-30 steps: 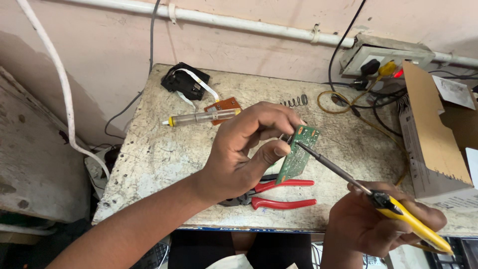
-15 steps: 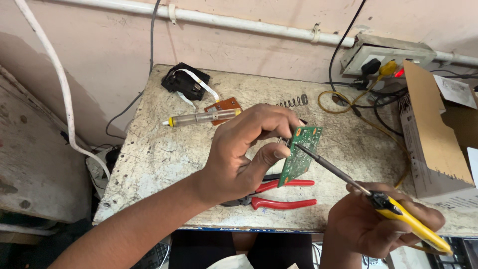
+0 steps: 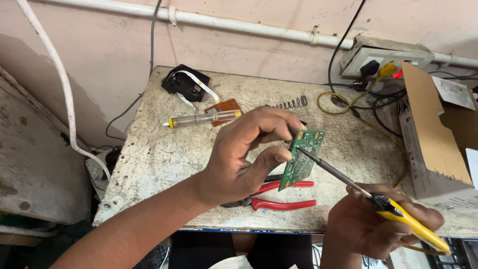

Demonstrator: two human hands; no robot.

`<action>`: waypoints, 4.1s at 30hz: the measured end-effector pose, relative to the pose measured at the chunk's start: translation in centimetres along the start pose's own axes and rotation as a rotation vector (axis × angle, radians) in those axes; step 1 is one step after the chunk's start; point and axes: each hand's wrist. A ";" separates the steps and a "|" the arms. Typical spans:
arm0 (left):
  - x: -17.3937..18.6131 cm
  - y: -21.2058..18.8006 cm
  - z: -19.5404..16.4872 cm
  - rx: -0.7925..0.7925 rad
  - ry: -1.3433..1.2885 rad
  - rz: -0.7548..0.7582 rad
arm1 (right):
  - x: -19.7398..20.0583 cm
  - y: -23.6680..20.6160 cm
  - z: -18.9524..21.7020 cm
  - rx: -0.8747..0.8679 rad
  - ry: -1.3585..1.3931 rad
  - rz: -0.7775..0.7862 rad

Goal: The person holds a green circuit board in one hand and uses a soldering iron with the other hand to solder and rework a connector mounted on the board, repositioning the board repeatedly to reach different joints. A second person briefly assists by holding the board steady while the person continues soldering.

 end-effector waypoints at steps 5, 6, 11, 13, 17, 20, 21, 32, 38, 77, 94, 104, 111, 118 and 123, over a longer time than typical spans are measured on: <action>-0.3 -0.4 0.8 0.030 -0.223 -0.058 | 0.1 -0.1 0.1 -0.036 0.052 0.031; -0.3 -0.4 0.9 0.023 -0.230 -0.060 | 0.1 0.0 0.1 -0.040 0.052 0.042; -0.2 -0.5 1.0 0.015 -0.222 -0.063 | 0.1 0.2 -0.1 -0.030 0.069 0.050; -0.2 -0.4 0.9 0.024 -0.211 -0.064 | 0.2 0.2 -0.2 -0.021 0.076 0.042; -0.3 -0.3 0.7 0.056 -0.204 -0.086 | 0.5 0.2 -0.2 -0.018 0.042 0.056; -0.3 -0.3 0.5 0.085 -0.237 -0.106 | 0.5 0.0 0.0 -0.034 0.051 0.049; -0.3 -0.4 0.5 0.095 -0.251 -0.112 | 0.4 0.0 0.0 -0.040 0.057 0.048; -0.4 -0.8 0.9 0.101 -0.312 -0.160 | -0.3 0.3 0.0 -0.003 0.001 0.038; -0.2 -0.6 1.0 0.050 -0.217 -0.142 | -0.3 0.2 0.1 -0.016 -0.001 0.042; -0.1 0.3 -0.6 -0.078 -0.040 -0.004 | 1.2 -0.2 -0.3 -0.165 0.271 -0.030; 0.9 0.8 0.5 -0.043 -0.116 -0.117 | -4.4 5.5 2.5 -0.114 -0.130 0.310; 0.4 0.4 -1.2 -0.039 -0.195 -0.072 | -10.9 5.6 4.8 0.162 -0.477 0.693; -1.1 1.1 -1.6 -0.067 0.018 0.020 | -9.5 1.3 2.4 -0.037 -0.149 0.472; -4.8 -3.7 -4.2 0.167 0.039 -0.161 | -8.9 -1.6 2.3 -0.090 -0.102 0.465; -7.4 -6.2 -3.9 0.216 -0.108 -0.378 | -7.7 -3.2 2.7 -0.027 -0.360 0.480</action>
Point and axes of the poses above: each hand's wrist, its own y-axis towards the middle knuckle, its own x-axis out of the back of the hand, z = x × y, and after that the axes turned 15 degrees about -x, right-handed
